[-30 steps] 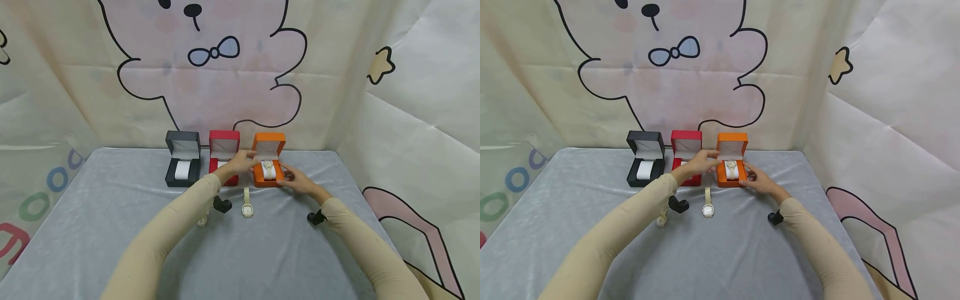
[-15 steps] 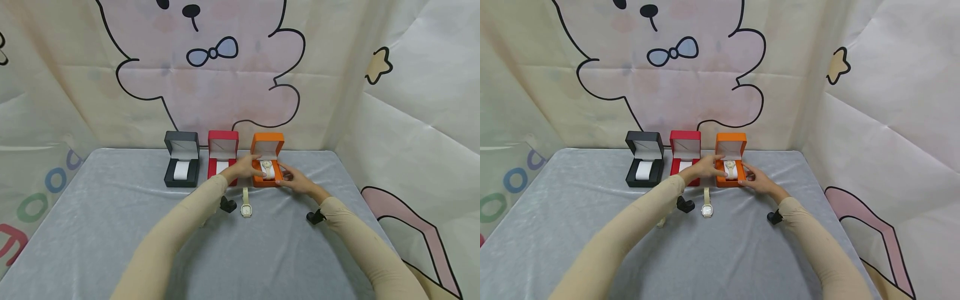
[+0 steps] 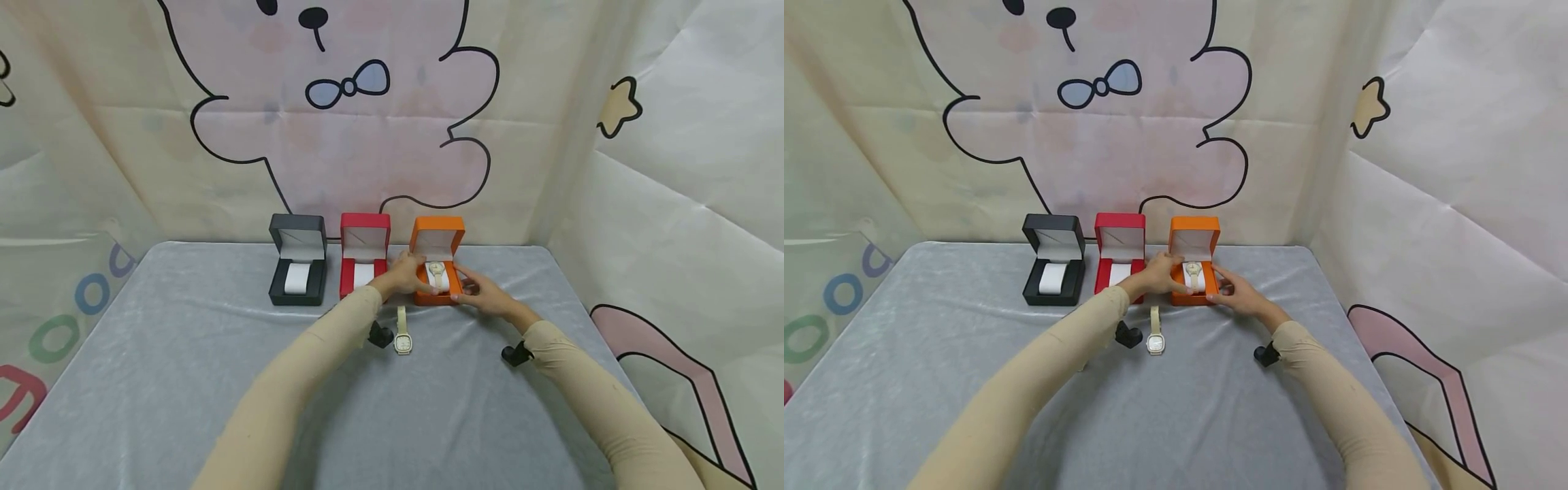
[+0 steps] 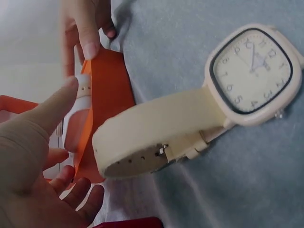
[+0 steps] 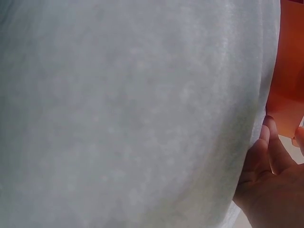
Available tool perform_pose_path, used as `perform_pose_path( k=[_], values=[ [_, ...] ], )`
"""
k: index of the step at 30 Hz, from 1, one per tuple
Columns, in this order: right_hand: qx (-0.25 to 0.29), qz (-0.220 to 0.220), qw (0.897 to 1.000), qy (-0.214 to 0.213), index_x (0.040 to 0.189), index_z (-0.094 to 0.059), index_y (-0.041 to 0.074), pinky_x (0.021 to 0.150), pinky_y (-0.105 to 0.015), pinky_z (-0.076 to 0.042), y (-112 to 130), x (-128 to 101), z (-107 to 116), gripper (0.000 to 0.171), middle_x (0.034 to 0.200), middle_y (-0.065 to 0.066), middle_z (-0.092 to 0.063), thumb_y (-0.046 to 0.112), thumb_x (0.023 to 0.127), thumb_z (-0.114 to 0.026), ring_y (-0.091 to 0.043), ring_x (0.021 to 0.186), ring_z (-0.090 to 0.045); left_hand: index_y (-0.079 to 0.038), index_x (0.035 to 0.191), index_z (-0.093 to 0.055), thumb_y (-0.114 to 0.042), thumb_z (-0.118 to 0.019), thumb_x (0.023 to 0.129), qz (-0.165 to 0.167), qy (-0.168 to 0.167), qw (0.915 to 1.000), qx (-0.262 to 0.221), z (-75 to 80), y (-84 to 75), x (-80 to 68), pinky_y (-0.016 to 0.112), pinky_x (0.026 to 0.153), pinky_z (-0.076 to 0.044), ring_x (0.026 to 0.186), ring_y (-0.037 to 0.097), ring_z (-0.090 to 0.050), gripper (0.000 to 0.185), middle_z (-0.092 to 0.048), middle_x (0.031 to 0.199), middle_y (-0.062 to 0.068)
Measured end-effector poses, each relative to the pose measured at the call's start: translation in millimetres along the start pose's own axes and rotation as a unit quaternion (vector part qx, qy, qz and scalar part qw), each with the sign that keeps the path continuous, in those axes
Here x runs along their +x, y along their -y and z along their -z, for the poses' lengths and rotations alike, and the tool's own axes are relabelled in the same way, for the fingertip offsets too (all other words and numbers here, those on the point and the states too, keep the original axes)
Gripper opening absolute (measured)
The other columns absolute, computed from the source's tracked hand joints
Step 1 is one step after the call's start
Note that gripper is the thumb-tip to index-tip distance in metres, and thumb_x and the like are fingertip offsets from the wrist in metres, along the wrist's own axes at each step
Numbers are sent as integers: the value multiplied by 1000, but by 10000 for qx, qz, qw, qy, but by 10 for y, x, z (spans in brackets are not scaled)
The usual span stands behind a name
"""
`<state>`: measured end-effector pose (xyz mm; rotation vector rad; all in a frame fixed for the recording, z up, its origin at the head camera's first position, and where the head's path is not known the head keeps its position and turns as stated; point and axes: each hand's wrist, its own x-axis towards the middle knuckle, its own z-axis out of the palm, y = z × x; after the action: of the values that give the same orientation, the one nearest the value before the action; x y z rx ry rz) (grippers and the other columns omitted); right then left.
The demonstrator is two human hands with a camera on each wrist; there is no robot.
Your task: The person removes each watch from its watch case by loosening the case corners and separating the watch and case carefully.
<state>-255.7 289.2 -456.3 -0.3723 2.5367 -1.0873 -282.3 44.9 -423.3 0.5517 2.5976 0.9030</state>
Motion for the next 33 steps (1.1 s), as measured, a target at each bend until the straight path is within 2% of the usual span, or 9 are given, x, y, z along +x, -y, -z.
perform_pose_path(
  k=[11, 19, 26, 33],
  values=[
    [37, 83, 10000, 10, 164, -16, 19, 100, -44, -46, -24, -3, 2, 80, 144, -27, -50, 30, 100, -64, -35, 117, -56, -11, 154, -44, -38, -85, 82, 157, -176, 9994, 266, -72, -18, 30, 41, 115, -35, 134, 30, -38, 87, -41, 146, 17],
    [8, 70, 10000, -13, 164, -17, 18, 98, -42, -45, -15, -7, 1, 81, 142, -26, -51, 31, 100, -65, -33, 114, -56, -11, 154, -43, -41, -84, 82, 287, -208, 9992, 196, -95, -33, 21, 39, 113, -38, 129, 28, -39, 88, -40, 143, 14],
    [-71, -32, 10000, -33, 164, -16, 19, 102, -46, -44, 6, -15, -4, 80, 144, -26, -50, 32, 100, -64, -35, 118, -55, -11, 153, -44, -39, -81, 86, 330, -345, 9983, 324, -113, -56, 1, 39, 113, -39, 130, 28, -40, 82, -39, 146, 15],
    [-77, -49, 10000, -8, 164, -16, 20, 104, -50, -44, 24, -14, -8, 80, 145, -27, -49, 34, 101, -63, -37, 120, -55, -11, 152, -47, -36, -83, 84, 402, -470, 9974, 370, -126, -76, -2, 38, 114, -40, 130, 27, -42, 81, -40, 147, 15]
  ],
)
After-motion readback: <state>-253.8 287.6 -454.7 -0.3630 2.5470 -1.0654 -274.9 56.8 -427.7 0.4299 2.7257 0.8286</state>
